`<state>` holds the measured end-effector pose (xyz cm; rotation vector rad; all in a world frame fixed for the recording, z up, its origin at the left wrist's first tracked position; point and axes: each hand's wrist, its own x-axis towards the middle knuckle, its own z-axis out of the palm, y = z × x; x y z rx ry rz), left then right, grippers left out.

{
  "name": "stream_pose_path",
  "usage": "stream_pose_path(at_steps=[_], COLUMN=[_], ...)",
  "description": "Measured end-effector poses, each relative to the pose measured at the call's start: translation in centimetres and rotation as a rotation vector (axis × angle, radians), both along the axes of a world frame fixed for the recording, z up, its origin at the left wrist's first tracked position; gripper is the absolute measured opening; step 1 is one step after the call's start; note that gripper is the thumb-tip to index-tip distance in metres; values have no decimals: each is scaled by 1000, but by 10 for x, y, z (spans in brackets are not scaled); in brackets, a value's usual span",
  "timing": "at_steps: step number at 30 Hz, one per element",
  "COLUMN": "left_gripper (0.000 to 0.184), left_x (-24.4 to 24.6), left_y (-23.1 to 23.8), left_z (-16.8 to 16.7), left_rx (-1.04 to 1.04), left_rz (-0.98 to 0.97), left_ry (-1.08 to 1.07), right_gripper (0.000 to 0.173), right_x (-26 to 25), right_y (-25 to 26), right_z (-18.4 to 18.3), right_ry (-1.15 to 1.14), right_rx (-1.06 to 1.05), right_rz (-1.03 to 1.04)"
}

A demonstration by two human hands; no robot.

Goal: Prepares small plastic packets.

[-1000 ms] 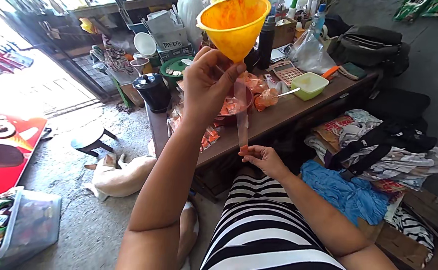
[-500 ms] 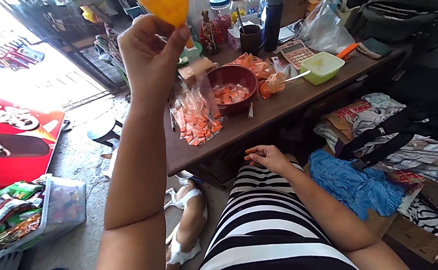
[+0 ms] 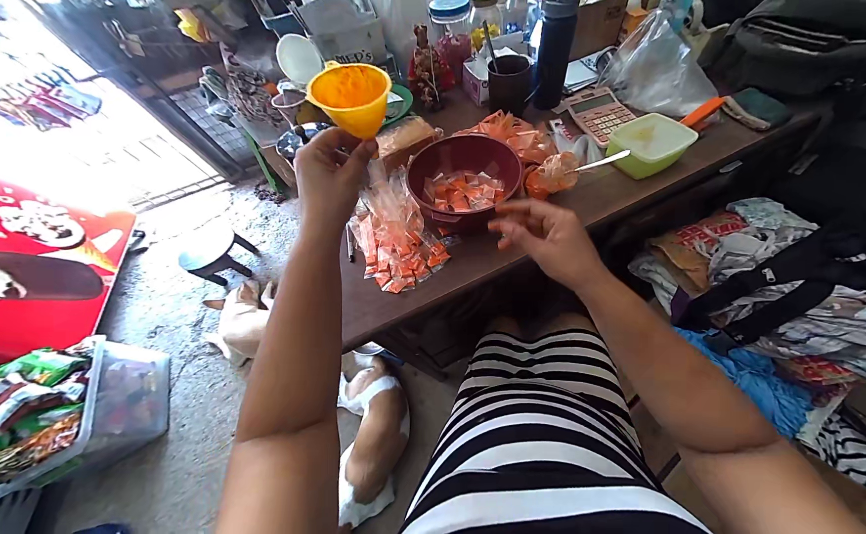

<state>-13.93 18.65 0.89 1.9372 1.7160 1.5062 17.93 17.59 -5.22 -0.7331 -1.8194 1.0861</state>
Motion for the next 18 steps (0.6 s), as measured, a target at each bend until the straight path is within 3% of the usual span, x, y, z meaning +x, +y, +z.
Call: stream_pose_path(at_steps=[4, 7, 11, 18], left_gripper=[27, 23, 21, 21], left_x=[13, 24, 27, 17], left_y=[-17, -27, -30, -17], left_z=[0, -6, -22, -52], left_rx=[-13, 56, 101, 162], left_rz=[-18, -26, -9, 54], left_ry=[169, 344, 423, 477], right_gripper=[68, 94, 86, 89], right_x=[-41, -72, -97, -96], right_y=[24, 34, 44, 63], right_z=[71, 100, 96, 88], right_ry=[-3, -174, -325, -285], right_rx=[319, 274, 233, 80], right_rz=[-15, 45, 76, 40])
